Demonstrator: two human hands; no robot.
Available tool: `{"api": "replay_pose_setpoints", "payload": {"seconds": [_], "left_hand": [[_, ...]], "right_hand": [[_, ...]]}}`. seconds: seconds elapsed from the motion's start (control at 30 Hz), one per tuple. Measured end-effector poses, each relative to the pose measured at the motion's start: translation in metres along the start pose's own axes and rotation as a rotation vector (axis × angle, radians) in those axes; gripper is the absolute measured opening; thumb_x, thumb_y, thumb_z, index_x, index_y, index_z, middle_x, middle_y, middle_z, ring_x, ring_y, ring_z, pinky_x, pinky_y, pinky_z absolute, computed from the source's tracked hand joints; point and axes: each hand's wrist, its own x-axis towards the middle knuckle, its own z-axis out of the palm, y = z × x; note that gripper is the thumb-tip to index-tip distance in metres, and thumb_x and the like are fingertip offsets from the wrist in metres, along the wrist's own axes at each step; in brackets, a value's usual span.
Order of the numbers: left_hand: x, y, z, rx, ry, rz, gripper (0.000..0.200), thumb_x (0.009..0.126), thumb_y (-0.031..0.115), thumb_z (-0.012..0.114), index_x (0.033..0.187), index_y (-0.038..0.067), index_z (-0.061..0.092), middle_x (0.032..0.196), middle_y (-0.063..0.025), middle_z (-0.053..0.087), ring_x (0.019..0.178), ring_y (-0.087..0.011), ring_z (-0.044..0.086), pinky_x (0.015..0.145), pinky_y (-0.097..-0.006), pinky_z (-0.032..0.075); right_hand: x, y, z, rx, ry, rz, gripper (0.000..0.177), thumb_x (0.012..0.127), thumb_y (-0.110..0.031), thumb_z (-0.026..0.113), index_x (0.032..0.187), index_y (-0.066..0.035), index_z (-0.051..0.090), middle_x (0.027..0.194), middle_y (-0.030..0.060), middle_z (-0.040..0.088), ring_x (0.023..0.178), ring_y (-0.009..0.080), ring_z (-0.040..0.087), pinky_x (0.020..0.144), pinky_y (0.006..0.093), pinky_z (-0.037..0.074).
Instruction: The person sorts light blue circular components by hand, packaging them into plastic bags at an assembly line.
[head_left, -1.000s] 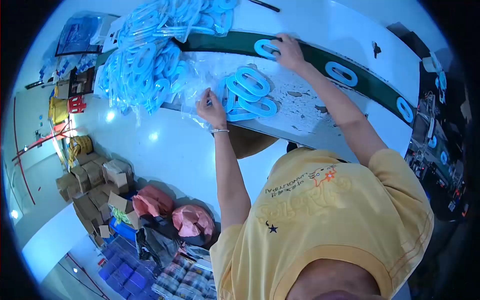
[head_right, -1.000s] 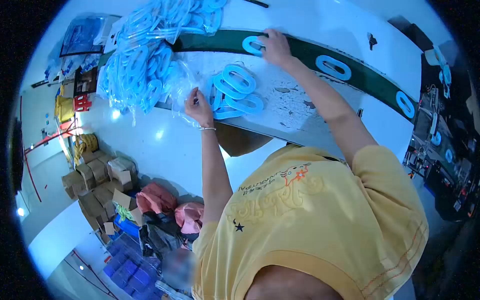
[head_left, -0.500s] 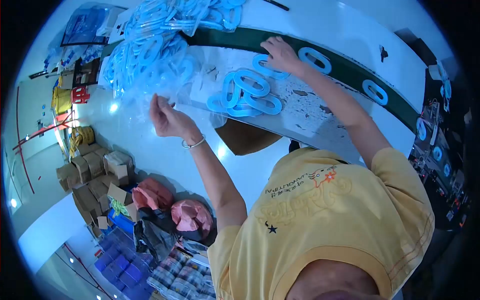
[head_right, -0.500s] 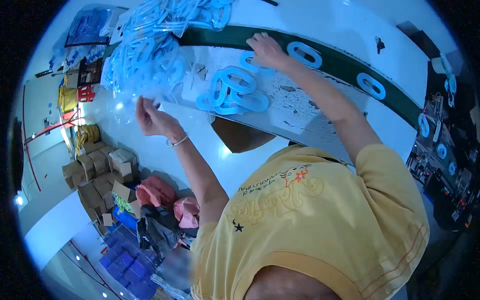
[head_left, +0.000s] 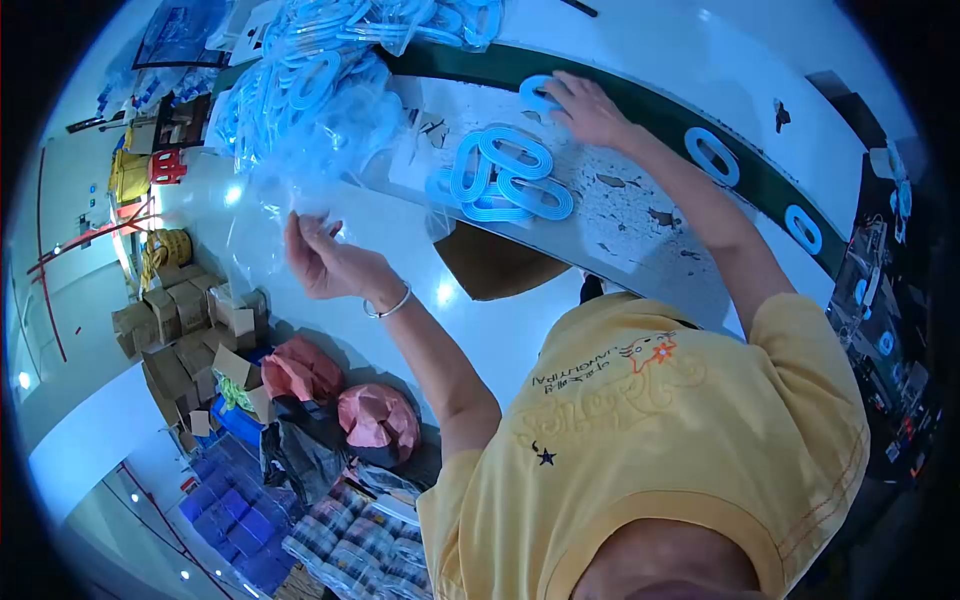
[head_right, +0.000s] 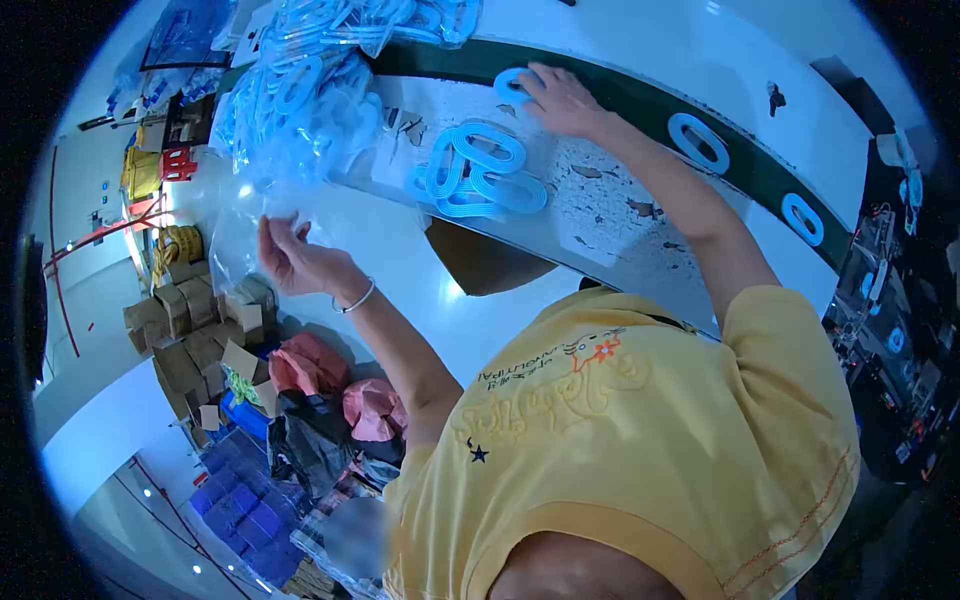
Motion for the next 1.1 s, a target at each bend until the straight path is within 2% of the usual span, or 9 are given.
{"api": "replay_pose_setpoints", "payload": {"seconds": [0.1,0.2,0.27,0.33,0.43,0.67,0.77,0.93,1.1], "left_hand": [[0.002,0.012,-0.006,-0.013,0.045,0.075,0.016,0.086,0.002,0.055,0.099,-0.001,0.064,0.082,-0.0084,0.064,0.066,-0.0105,0.055,0.055,-0.0195,0.045],[-0.004,0.019,-0.016,-0.025,0.052,0.080,0.017,0.086,0.002,0.054,0.099,-0.001,0.064,0.083,-0.0085,0.064,0.066,-0.0107,0.055,0.055,-0.0195,0.045],[-0.009,0.018,-0.016,-0.039,0.041,0.078,0.017,0.085,0.002,0.054,0.099,-0.001,0.063,0.083,-0.0086,0.064,0.066,-0.0110,0.055,0.055,-0.0195,0.045],[-0.014,0.019,-0.014,-0.036,0.041,0.053,0.017,0.085,0.002,0.054,0.099,-0.001,0.063,0.082,-0.0087,0.064,0.065,-0.0111,0.055,0.055,-0.0195,0.045],[-0.014,0.025,-0.013,-0.020,0.066,0.011,0.017,0.086,0.003,0.055,0.099,-0.002,0.063,0.081,-0.0088,0.064,0.065,-0.0114,0.056,0.055,-0.0196,0.045],[0.005,0.053,-0.057,-0.007,0.231,0.135,0.016,0.086,0.004,0.056,0.099,-0.002,0.063,0.076,-0.0082,0.064,0.056,-0.0111,0.053,0.052,-0.0180,0.044],[0.007,0.069,-0.071,0.056,0.331,0.210,0.015,0.085,0.007,0.058,0.098,0.001,0.063,0.072,-0.0059,0.063,0.054,-0.0086,0.049,0.048,-0.0170,0.040],[0.001,0.063,-0.095,0.078,0.388,0.156,0.016,0.085,0.010,0.058,0.098,0.001,0.063,0.070,-0.0043,0.061,0.054,-0.0086,0.048,0.046,-0.0173,0.038],[-0.023,0.028,-0.118,0.162,0.388,-0.013,0.015,0.086,0.008,0.057,0.097,0.000,0.064,0.072,-0.0072,0.063,0.057,-0.0103,0.053,0.051,-0.0177,0.044]], "right_hand": [[0.019,0.016,0.000,-0.217,-0.104,0.203,0.043,0.084,-0.021,0.054,0.123,-0.008,0.044,0.130,0.0149,0.040,0.102,0.0353,0.047,0.090,0.0431,0.038],[0.008,0.003,-0.009,-0.126,-0.022,0.197,0.037,0.081,-0.020,0.058,0.115,-0.006,0.050,0.126,0.0147,0.043,0.103,0.0343,0.047,0.090,0.0423,0.039],[-0.001,-0.019,-0.007,-0.082,0.297,0.097,0.036,0.081,-0.023,0.058,0.112,-0.006,0.053,0.123,0.0151,0.046,0.104,0.0343,0.046,0.090,0.0424,0.038],[-0.009,-0.070,-0.029,0.321,0.062,0.070,0.041,0.080,-0.028,0.060,0.114,-0.006,0.053,0.120,0.0144,0.049,0.105,0.0338,0.047,0.090,0.0423,0.039],[-0.027,-0.118,-0.007,0.105,0.052,0.081,0.040,0.077,-0.030,0.060,0.109,-0.005,0.055,0.119,0.0123,0.050,0.101,0.0322,0.049,0.089,0.0408,0.039],[-0.002,-0.056,0.005,0.236,0.142,0.010,0.037,0.072,-0.017,0.060,0.108,-0.009,0.058,0.116,0.0117,0.053,0.095,0.0296,0.050,0.085,0.0385,0.041],[0.031,-0.011,0.005,0.033,0.370,-0.026,0.024,0.075,-0.018,0.061,0.096,-0.008,0.061,0.083,0.0113,0.063,0.079,0.0268,0.057,0.076,0.0373,0.044],[0.030,-0.038,-0.034,0.267,-0.036,0.221,0.034,0.076,-0.016,0.061,0.110,-0.010,0.059,0.113,0.0094,0.057,0.096,0.0284,0.053,0.086,0.0371,0.043],[0.006,-0.057,0.015,0.026,0.251,-0.058,0.034,0.080,-0.016,0.058,0.113,-0.010,0.058,0.117,0.0097,0.055,0.098,0.0293,0.053,0.087,0.0374,0.042]]}}
